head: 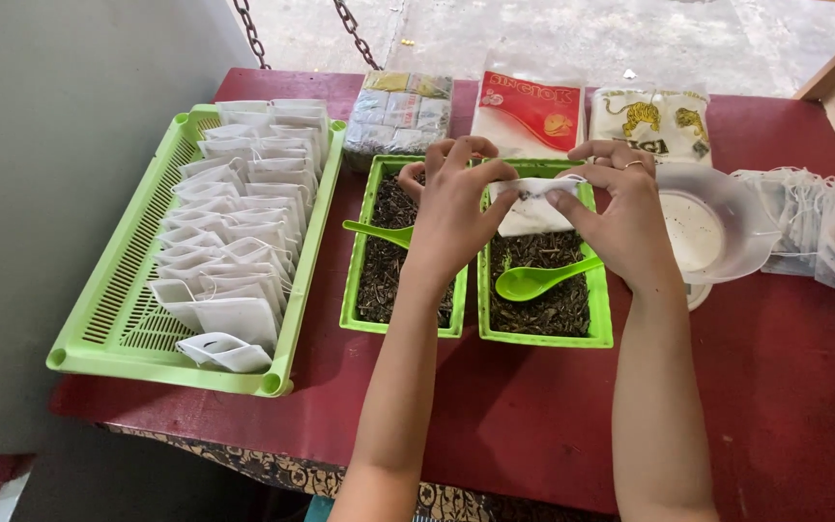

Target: The person fills white tea bags with loose tea leaves using a green plastic scoop. They scoop the leaves from a green tray, pour them into the open tea bag, and then place the filled bag into a green basket. The person repeats this process for multiple tea bags.

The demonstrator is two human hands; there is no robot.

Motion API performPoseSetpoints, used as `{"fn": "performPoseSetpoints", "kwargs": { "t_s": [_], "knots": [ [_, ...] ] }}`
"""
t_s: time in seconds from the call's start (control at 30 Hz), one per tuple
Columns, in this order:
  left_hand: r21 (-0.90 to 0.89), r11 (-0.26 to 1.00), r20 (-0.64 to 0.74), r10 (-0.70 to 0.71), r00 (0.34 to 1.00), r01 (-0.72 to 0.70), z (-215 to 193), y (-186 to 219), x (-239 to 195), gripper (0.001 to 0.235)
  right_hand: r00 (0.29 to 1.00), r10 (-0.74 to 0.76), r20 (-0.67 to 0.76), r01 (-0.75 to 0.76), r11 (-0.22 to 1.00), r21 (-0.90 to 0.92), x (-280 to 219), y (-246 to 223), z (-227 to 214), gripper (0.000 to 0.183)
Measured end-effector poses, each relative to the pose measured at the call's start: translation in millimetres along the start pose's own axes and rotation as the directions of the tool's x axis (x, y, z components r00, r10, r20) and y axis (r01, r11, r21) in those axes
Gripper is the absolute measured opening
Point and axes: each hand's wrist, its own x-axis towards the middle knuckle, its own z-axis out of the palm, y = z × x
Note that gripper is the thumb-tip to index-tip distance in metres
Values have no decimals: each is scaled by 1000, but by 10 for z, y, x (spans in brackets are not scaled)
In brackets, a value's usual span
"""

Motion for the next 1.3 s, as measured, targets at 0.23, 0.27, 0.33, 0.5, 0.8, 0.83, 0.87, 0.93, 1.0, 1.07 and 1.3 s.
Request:
{"fn": "performPoseSetpoints", "kwargs": {
  "t_s": [0.23,0.27,0.33,0.5,0.8,0.83,0.87,0.93,1.0,1.07,1.3],
  "knots": [
    [-32,999,21,36,999,-36,-24,83,-20,11,999,30,25,-30,999,-13,-71,56,-2,20],
    [-20,999,13,49,999,-48,-15,84,-25,10,999,25,28,-25,1000,-10,-76,25,-14,20],
    [-6,998,5,64,998,-64,-15,100,-18,9,999,20,28,-20,1000,-7,-63,-16,-31,19],
    [27,995,-50,92,994,-91,10,73,-12,6,996,14,83,-13,1000,-6,-58,-67,8,12],
    [11,997,-13,-79,997,79,-131,206,-23,35,998,11,-60,-13,1000,-27,-25,-7,75,18],
    [11,997,-14,-79,997,79,-104,212,-22,35,998,10,-60,-11,1000,-27,-25,-9,81,18],
    [-25,998,-7,-63,998,62,-79,218,-23,31,998,-2,-63,1,1000,-18,-26,-13,88,20],
    [-59,997,-1,-48,999,47,-15,212,-28,28,998,-13,-65,12,1000,-7,-33,-18,104,22],
    [6,1000,-76,6,997,-6,60,184,-28,12,999,11,-32,-11,1000,-5,-34,-21,124,21],
    [37,999,-99,29,995,-26,52,175,-26,9,999,35,16,-34,999,-24,-58,-26,97,24],
    [137,991,-173,28,985,-4,36,118,-29,5,991,0,133,-13,995,100,-28,-148,-45,26]
  ]
}}
